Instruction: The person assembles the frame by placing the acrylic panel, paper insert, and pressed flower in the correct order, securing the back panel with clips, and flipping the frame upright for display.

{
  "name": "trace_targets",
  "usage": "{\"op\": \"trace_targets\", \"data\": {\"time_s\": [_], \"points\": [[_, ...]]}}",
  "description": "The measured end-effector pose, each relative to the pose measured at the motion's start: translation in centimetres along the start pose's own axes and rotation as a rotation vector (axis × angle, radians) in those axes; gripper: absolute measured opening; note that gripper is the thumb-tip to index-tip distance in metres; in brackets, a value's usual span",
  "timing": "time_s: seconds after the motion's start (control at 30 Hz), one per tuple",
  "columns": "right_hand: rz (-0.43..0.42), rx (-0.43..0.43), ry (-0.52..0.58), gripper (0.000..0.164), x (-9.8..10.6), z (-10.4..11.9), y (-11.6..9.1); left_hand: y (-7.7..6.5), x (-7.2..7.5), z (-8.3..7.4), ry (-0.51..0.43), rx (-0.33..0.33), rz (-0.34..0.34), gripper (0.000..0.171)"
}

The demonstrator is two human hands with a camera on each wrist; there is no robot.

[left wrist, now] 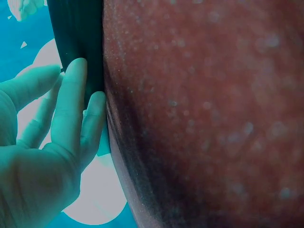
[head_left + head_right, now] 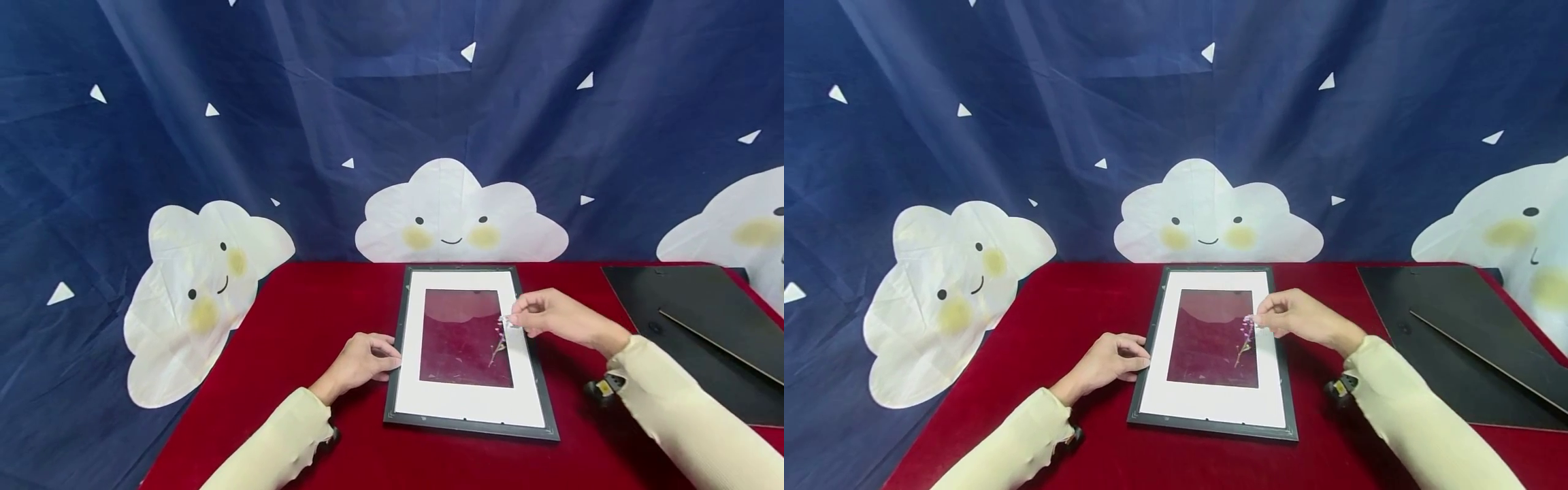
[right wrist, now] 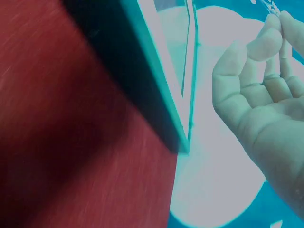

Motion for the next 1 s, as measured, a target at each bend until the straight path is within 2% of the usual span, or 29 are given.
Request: {"op": "trace_targets", "data": {"time_s": [0.27, 0.53, 0.67, 0.8, 1.0], "points": [[0.069, -0.047, 0.019, 0.02, -2.2, 1.0, 4.8, 0.1, 0.1, 0.0, -0.001, 0.004, -0.01, 0.006], [0.088, -0.101, 0.053, 0.016, -3.1, 0.6, 8.0, 0.1, 0.0, 0.2, 0.007, 0.014, -0.011, 0.006], [0.119, -0.108, 0.02, 0.012, -4.2, 0.7, 9.2, 0.1, 0.2, 0.0, 0.01, 0.02, -0.017, 0.006], [0.107, -0.123, -0.016, 0.013, -4.7, 0.8, 10.5, 0.1, 0.2, -0.1, 0.002, 0.028, -0.016, 0.007], [0.092, -0.118, -0.128, 0.014, -5.0, 1.0, 11.9, 0.1, 0.0, 0.1, 0.006, 0.03, -0.016, 0.006]]}}
Point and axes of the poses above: each hand's wrist, its own y-axis towards the middle knuckle, its own x-axis out of the back of the hand, z = x × y, the point moved 7 cm from there along y, towards the middle knuckle, and after that the axes turned 4 degrees about y, right-handed, at the moved point
